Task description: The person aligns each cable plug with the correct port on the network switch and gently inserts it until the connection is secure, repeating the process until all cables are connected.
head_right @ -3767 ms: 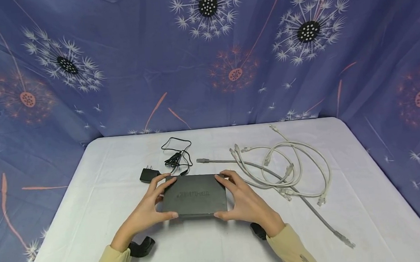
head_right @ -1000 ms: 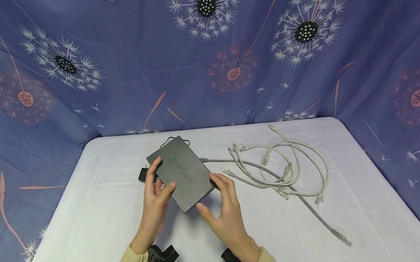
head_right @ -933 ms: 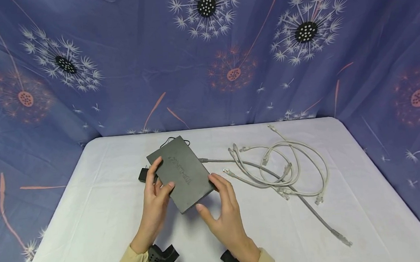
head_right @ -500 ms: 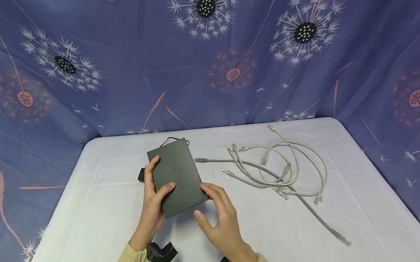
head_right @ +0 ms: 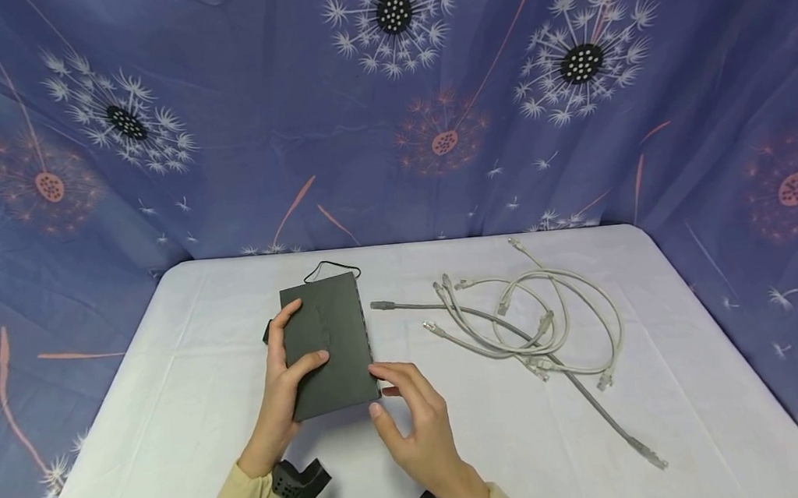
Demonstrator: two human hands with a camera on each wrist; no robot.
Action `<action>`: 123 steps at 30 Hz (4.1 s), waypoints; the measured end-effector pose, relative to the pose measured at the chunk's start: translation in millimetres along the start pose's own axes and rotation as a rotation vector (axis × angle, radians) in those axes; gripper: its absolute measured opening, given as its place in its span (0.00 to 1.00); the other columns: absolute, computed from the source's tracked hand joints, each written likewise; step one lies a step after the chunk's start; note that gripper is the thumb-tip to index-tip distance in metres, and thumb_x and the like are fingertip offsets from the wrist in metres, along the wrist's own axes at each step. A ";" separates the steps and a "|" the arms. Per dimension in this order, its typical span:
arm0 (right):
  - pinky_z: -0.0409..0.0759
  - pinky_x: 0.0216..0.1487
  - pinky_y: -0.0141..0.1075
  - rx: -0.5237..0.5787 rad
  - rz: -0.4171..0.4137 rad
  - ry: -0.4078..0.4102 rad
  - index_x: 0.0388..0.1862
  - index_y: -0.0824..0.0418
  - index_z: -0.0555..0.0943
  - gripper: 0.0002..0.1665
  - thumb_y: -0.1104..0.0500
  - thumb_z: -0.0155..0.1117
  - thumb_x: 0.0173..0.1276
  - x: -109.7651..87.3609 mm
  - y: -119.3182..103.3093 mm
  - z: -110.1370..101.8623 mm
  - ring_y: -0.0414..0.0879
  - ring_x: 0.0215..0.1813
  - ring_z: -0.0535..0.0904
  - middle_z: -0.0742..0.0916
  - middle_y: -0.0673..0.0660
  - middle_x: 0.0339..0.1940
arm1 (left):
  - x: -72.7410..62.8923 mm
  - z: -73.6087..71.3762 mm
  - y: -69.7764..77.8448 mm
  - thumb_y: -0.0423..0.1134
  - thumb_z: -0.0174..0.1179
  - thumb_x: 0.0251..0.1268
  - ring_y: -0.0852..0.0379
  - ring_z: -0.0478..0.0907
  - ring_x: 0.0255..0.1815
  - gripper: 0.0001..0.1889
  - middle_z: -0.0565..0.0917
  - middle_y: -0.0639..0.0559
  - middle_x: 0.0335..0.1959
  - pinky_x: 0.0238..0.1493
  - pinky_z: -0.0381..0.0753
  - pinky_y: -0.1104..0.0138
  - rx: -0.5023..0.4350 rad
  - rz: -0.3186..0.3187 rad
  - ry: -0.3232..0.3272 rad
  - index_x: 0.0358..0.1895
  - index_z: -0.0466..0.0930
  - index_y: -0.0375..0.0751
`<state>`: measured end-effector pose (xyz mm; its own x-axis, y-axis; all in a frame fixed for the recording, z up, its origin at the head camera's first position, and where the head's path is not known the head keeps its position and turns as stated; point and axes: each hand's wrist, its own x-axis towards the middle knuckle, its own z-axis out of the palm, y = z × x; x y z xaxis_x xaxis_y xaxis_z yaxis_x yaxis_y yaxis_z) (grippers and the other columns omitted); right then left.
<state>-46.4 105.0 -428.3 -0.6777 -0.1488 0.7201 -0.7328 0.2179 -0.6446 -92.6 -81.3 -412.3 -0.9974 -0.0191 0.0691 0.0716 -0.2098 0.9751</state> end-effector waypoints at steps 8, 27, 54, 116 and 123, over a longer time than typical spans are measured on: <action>0.79 0.43 0.39 0.022 0.081 -0.053 0.59 0.68 0.74 0.27 0.78 0.60 0.58 6.3 -0.4 -1.6 0.52 0.49 0.79 0.81 0.61 0.49 | 1.0 -6.5 2.7 0.30 0.61 0.54 0.50 0.55 0.66 0.37 0.54 0.59 0.70 0.59 0.52 0.51 0.044 -0.020 -0.005 0.68 0.62 0.60; 0.80 0.44 0.40 0.248 0.309 -0.077 0.59 0.72 0.72 0.20 0.76 0.51 0.68 26.2 29.8 -13.2 0.55 0.43 0.81 0.81 0.65 0.45 | -2.6 -33.7 13.1 0.27 0.59 0.54 0.50 0.57 0.61 0.38 0.57 0.58 0.67 0.53 0.60 0.52 0.048 -0.073 0.039 0.68 0.61 0.62; 0.79 0.46 0.46 0.344 0.575 -0.217 0.60 0.76 0.70 0.21 0.75 0.48 0.69 56.5 64.8 -3.5 0.68 0.44 0.79 0.79 0.73 0.47 | -10.8 -53.0 16.4 0.26 0.57 0.54 0.48 0.65 0.53 0.39 0.65 0.47 0.57 0.47 0.67 0.53 0.088 -0.098 0.064 0.69 0.59 0.61; 0.77 0.49 0.52 0.356 0.852 -0.380 0.60 0.79 0.70 0.22 0.73 0.45 0.68 71.9 118.4 33.4 0.67 0.50 0.77 0.77 0.76 0.53 | -15.0 -51.6 10.9 0.25 0.56 0.56 0.50 0.59 0.59 0.38 0.61 0.48 0.64 0.55 0.56 0.52 0.127 -0.057 0.029 0.71 0.58 0.54; 0.75 0.52 0.51 0.376 0.854 -0.304 0.58 0.81 0.71 0.20 0.74 0.49 0.67 80.3 100.8 24.7 0.69 0.52 0.76 0.76 0.77 0.55 | -15.1 -51.0 8.0 0.25 0.56 0.55 0.50 0.59 0.59 0.38 0.60 0.49 0.65 0.55 0.56 0.53 0.135 -0.063 0.034 0.70 0.59 0.55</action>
<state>-176.2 91.3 -441.9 -0.9371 -0.3376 -0.0893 0.0755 0.0538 -0.9957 -76.8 -132.5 -416.3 -0.9990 -0.0440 0.0018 0.0052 -0.0787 0.9969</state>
